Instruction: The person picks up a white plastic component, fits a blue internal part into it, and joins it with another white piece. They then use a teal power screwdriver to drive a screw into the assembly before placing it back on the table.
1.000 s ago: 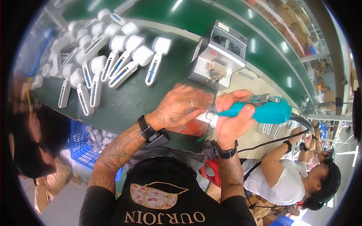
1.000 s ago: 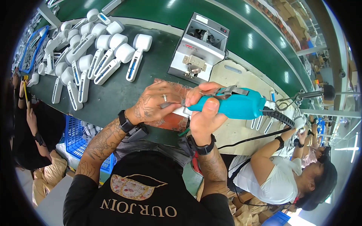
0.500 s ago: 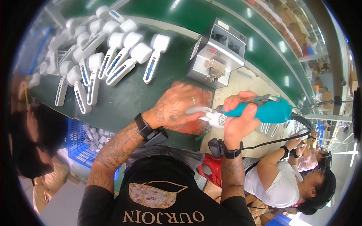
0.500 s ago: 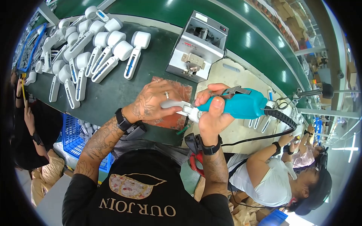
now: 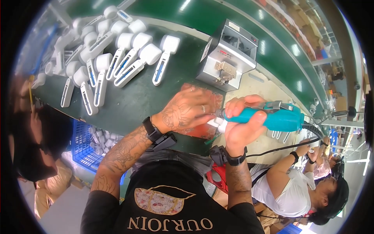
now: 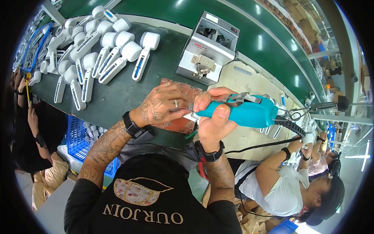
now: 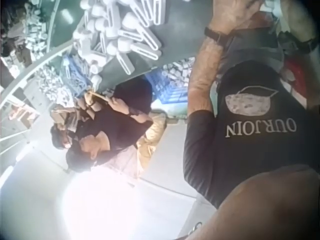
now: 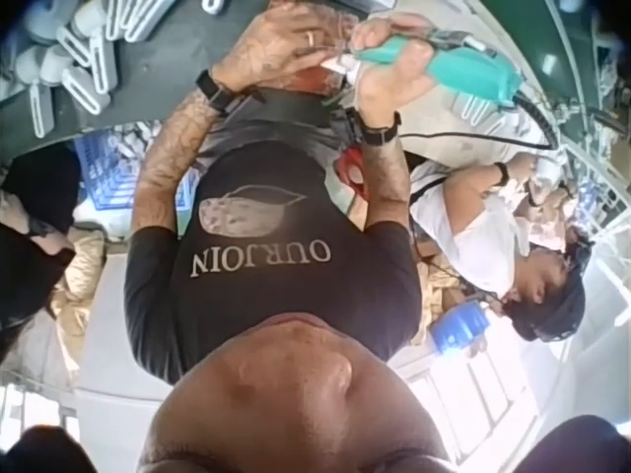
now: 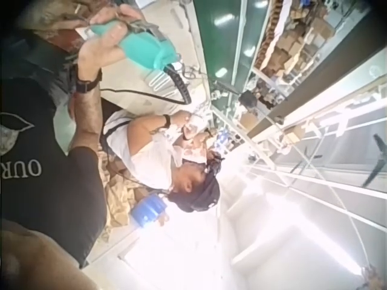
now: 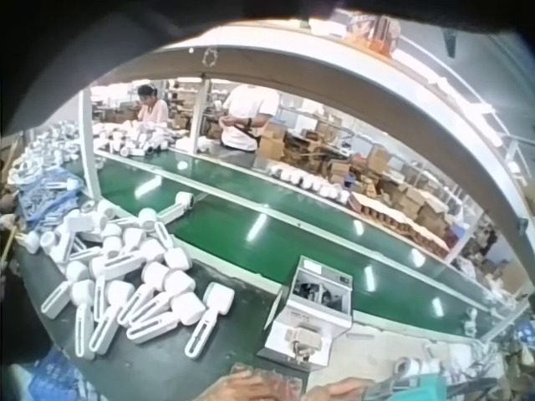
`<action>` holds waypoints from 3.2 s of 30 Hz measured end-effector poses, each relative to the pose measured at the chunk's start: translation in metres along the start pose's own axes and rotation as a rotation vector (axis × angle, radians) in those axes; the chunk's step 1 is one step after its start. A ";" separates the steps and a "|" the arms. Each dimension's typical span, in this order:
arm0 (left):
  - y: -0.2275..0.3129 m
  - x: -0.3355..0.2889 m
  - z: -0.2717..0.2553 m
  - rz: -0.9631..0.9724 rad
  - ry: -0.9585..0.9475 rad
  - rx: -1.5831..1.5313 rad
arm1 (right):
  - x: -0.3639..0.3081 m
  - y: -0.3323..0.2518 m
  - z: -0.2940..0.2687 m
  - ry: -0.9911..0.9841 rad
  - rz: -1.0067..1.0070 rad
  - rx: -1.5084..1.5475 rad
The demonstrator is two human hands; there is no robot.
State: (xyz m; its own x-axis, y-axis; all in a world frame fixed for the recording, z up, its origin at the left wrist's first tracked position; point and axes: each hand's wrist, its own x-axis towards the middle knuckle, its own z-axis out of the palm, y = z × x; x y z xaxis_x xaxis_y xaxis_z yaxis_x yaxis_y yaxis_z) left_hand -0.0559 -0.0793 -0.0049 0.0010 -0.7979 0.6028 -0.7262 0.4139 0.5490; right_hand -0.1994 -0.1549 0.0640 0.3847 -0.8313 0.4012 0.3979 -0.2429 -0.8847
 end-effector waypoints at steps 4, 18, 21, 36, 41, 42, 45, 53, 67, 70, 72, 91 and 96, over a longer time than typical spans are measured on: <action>-0.002 -0.002 0.003 0.009 -0.003 0.002 | 0.000 0.000 -0.002 -0.014 0.012 -0.003; 0.002 0.001 0.001 0.050 0.030 -0.007 | -0.003 -0.003 -0.001 -0.053 -0.005 -0.028; 0.004 0.003 0.000 0.023 0.039 -0.014 | -0.002 -0.008 -0.011 -0.043 -0.035 -0.030; 0.001 0.002 0.002 -0.008 -0.016 -0.038 | -0.004 -0.001 -0.032 -0.009 -0.038 -0.099; 0.004 0.004 -0.001 -0.024 -0.054 -0.021 | -0.008 0.004 -0.034 -0.020 -0.002 -0.116; 0.004 0.004 -0.001 -0.032 -0.088 -0.024 | -0.008 0.005 -0.034 -0.019 -0.001 -0.116; 0.004 0.005 -0.004 -0.033 -0.206 -0.024 | -0.007 0.008 -0.036 -0.022 0.008 -0.096; 0.005 0.009 -0.008 -0.016 -0.318 0.004 | -0.005 0.015 -0.037 -0.061 0.052 -0.032; 0.004 0.004 -0.003 -0.146 -0.137 0.017 | 0.067 0.007 0.005 0.007 -0.034 -0.202; 0.002 0.002 -0.007 -0.104 -0.154 0.041 | 0.082 0.030 0.011 -0.022 -0.085 -0.207; 0.000 0.003 -0.003 -0.094 -0.145 0.040 | 0.084 0.039 0.011 -0.037 -0.114 -0.239; 0.004 0.006 -0.003 -0.130 -0.140 0.035 | -0.003 -0.008 -0.029 -0.074 0.053 -0.096; 0.004 0.006 -0.001 -0.149 -0.135 0.022 | -0.007 -0.004 -0.032 -0.082 0.050 -0.082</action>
State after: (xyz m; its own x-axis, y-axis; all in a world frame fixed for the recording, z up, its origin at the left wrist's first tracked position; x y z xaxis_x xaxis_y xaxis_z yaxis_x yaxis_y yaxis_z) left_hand -0.0579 -0.0816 0.0017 0.0187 -0.9017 0.4319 -0.7399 0.2781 0.6125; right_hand -0.2302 -0.1640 0.0575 0.4705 -0.8004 0.3714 0.3088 -0.2449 -0.9191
